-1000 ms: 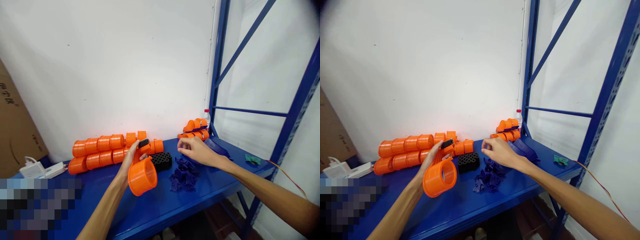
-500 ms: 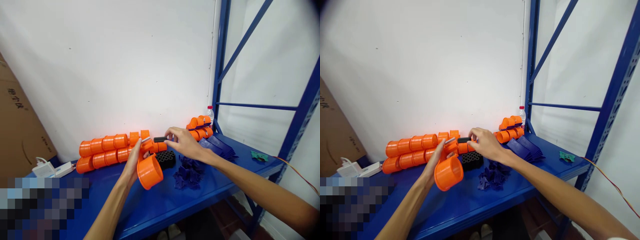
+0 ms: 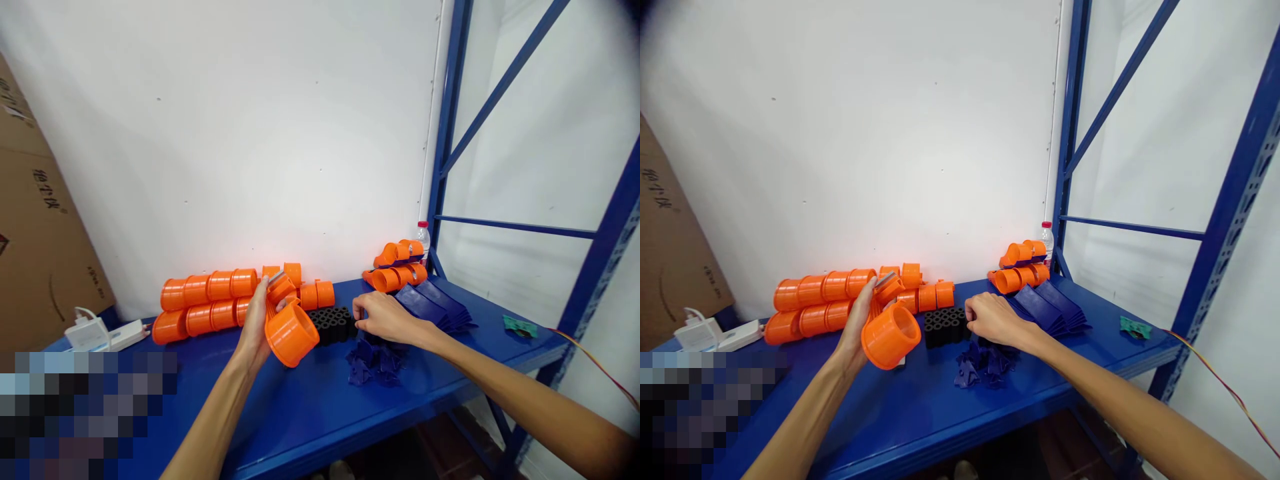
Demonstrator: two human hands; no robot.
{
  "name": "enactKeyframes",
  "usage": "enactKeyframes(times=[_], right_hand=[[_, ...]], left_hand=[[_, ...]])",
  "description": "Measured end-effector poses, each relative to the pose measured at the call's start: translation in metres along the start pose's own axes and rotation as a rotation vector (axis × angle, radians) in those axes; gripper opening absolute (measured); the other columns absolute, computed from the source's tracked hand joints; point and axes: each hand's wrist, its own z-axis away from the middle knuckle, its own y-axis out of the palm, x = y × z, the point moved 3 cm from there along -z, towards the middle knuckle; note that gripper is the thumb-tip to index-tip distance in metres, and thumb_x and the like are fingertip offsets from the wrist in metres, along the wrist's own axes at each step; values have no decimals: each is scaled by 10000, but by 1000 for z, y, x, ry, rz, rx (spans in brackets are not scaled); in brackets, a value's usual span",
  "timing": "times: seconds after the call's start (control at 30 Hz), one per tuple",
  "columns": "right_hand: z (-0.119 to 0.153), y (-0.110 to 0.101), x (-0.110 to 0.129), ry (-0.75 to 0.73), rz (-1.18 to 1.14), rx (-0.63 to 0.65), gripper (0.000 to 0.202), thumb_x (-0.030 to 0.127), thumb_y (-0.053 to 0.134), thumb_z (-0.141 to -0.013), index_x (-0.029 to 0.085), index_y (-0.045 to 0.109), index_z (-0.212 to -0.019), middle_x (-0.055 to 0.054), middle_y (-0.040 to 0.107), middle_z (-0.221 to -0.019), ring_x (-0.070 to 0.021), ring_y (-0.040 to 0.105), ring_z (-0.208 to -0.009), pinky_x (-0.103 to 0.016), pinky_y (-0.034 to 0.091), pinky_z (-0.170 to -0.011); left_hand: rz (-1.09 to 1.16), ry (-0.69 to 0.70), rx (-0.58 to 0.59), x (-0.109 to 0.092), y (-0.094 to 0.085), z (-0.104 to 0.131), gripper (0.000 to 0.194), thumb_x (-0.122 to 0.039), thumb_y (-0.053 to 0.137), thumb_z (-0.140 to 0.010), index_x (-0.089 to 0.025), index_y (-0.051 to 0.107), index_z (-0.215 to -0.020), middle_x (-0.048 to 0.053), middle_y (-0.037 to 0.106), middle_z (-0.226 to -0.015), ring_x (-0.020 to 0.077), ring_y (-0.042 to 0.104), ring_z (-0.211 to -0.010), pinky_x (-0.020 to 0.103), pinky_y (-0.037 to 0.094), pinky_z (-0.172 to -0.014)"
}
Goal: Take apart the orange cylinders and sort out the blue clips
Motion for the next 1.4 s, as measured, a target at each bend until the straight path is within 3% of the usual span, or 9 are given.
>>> enactKeyframes(times=[0.33,0.57,0.7,0.87,1.03,1.17,1.23,1.3,1.4], right_hand=[[-8,14,-2,4,-58,6,112,155,723,-767,201,649,-838,-4,718,-859,-173,609,-806,-262,282,-632],[-5,10,-3,-8,-39,23,159,199,739,-788,206,587,-834,11,679,-838,-163,577,-767,-263,265,-613],[-5,-10,7,-42,-128,-117,143,176,687,-825,204,559,-881,4,669,-826,-157,572,-735,-258,292,-626],[-20,-22,42,-165,-252,-239,228,380,598,-975,207,532,-841,17,606,-722,-128,496,-635,-257,275,-603],[-41,-15,55,-318,-336,-129,403,423,526,-1003,197,445,-680,44,463,-631,-105,393,-598,-260,265,-599],[-45,-13,51,-374,-641,121,459,554,567,-927,204,444,-657,31,472,-698,-117,436,-630,-248,376,-601],[-41,-18,48,-360,-754,169,445,564,603,-889,196,496,-663,-9,566,-805,-139,512,-705,-277,452,-674],[-37,-27,45,-347,-799,120,394,495,612,-887,183,544,-655,-60,647,-945,-175,578,-829,-315,480,-770],[-29,-35,42,-315,-784,20,327,352,579,-906,177,546,-631,-101,688,-1131,-225,613,-1005,-364,476,-873]], left_hand=[[-8,-21,115,5,-4,-7,380,-507,758,-834,-187,631,-994,-77,436,-535,94,412,-402,192,383,-405],[-62,-28,123,6,-7,-8,382,-548,728,-846,-191,597,-884,-66,422,-533,90,407,-416,192,382,-418],[-161,-54,125,11,-8,-9,381,-558,688,-876,-184,613,-862,-50,421,-506,96,401,-408,198,361,-420],[-348,-64,214,21,-5,-10,417,-565,772,-808,-173,656,-891,-47,451,-514,89,380,-411,195,272,-400],[-488,-170,348,26,-2,-4,456,-600,755,-813,-192,582,-706,-50,403,-456,81,311,-381,216,212,-402],[-561,-221,415,20,-4,-5,419,-575,747,-824,-186,627,-726,-45,409,-461,80,300,-368,228,244,-412],[-559,-230,401,14,-7,-9,394,-548,739,-830,-185,630,-722,-45,401,-450,83,297,-359,231,259,-406],[-497,-223,337,6,-11,-13,382,-512,724,-838,-190,595,-679,-45,383,-425,85,292,-347,229,260,-387],[-229,-127,138,-10,-19,-16,310,-426,671,-878,-198,559,-700,-38,439,-457,99,370,-355,218,322,-378]])
